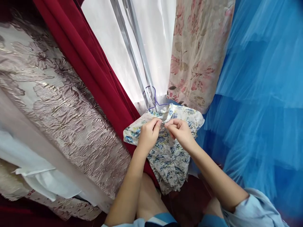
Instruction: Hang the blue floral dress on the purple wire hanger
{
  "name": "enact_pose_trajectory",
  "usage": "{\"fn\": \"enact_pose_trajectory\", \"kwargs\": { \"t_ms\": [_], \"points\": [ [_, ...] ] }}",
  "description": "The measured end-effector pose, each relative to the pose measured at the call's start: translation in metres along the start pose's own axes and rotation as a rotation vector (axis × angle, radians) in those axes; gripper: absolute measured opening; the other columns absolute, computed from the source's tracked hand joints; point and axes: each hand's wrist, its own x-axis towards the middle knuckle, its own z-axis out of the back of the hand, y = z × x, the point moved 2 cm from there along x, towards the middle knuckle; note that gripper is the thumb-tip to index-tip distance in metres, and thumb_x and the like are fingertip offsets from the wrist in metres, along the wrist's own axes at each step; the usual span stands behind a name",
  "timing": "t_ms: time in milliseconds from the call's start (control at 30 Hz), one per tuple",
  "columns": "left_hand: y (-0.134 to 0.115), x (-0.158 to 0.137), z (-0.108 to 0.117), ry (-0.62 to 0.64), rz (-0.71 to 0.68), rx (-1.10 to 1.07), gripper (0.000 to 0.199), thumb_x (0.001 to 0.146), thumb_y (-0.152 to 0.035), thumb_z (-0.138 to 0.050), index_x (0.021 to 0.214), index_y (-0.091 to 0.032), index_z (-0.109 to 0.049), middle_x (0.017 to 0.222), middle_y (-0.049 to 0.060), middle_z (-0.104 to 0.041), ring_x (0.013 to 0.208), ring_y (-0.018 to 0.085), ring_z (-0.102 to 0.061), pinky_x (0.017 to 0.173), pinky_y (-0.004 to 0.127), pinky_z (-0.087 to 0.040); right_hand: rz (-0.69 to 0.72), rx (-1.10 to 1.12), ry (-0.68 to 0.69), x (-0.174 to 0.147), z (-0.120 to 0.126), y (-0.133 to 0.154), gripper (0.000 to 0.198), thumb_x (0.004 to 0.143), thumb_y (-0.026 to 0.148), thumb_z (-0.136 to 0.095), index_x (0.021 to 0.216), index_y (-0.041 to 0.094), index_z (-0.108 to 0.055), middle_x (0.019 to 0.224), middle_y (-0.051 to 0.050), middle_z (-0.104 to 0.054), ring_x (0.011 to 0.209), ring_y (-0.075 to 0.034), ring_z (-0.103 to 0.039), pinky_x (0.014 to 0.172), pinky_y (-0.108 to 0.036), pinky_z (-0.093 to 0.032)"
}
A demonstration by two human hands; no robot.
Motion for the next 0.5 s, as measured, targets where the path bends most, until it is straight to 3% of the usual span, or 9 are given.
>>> {"fn": "enact_pose_trajectory", "kwargs": {
  "t_ms": [133, 300, 400, 500],
  "points": [
    [0.003, -0.001, -0.005, -0.127, 0.009, 0.027, 0.024, 0.097, -0.032, -0.052, 0.083, -0.018, -0.066, 0.065, 0.000, -0.063, 0.060, 0.014, -0.059, 0.064, 0.024, -0.043, -0.007, 0.028, 0.005, 0.001, -0.005, -0.009, 0.027, 0.080, 0.042, -0.066, 0.070, 0.019, -0.056, 0.044, 0.009, -0.040, 0.038, -0.006, -0.030, 0.041, -0.021, -0.022],
    [0.008, -0.001, -0.004, -0.342, 0.178, -0.171, 0.028, 0.095, -0.037, -0.055, 0.076, -0.017, -0.062, 0.061, -0.001, -0.059, 0.053, 0.011, -0.054, 0.056, 0.022, -0.042, 0.001, -0.019, -0.055, 0.008, -0.017, -0.034, 0.025, 0.077, 0.037, -0.063, 0.065, 0.021, -0.048, 0.045, 0.009, -0.037, 0.041, -0.006, -0.027, 0.043, -0.021, -0.020],
    [0.029, 0.007, 0.016, -0.562, 0.262, -0.474, 0.031, 0.091, -0.042, -0.061, 0.073, -0.016, -0.057, 0.059, -0.003, -0.053, 0.051, 0.009, -0.049, 0.052, 0.019, -0.040, -0.056, -0.149, -0.069, 0.002, -0.013, -0.059, 0.019, 0.073, 0.031, -0.061, 0.063, 0.020, -0.051, 0.047, 0.007, -0.042, 0.043, -0.008, -0.033, 0.044, -0.022, -0.023],
    [0.066, 0.012, 0.051, -0.769, 0.365, -0.763, 0.031, 0.084, -0.039, -0.070, 0.074, -0.016, -0.052, 0.059, -0.006, -0.049, 0.051, 0.006, -0.047, 0.053, 0.017, -0.041, -0.123, -0.196, -0.051, -0.018, 0.000, -0.084, 0.019, 0.072, 0.029, -0.060, 0.059, 0.019, -0.050, 0.049, 0.005, -0.044, 0.044, -0.008, -0.035, 0.046, -0.022, -0.024]
  ]
}}
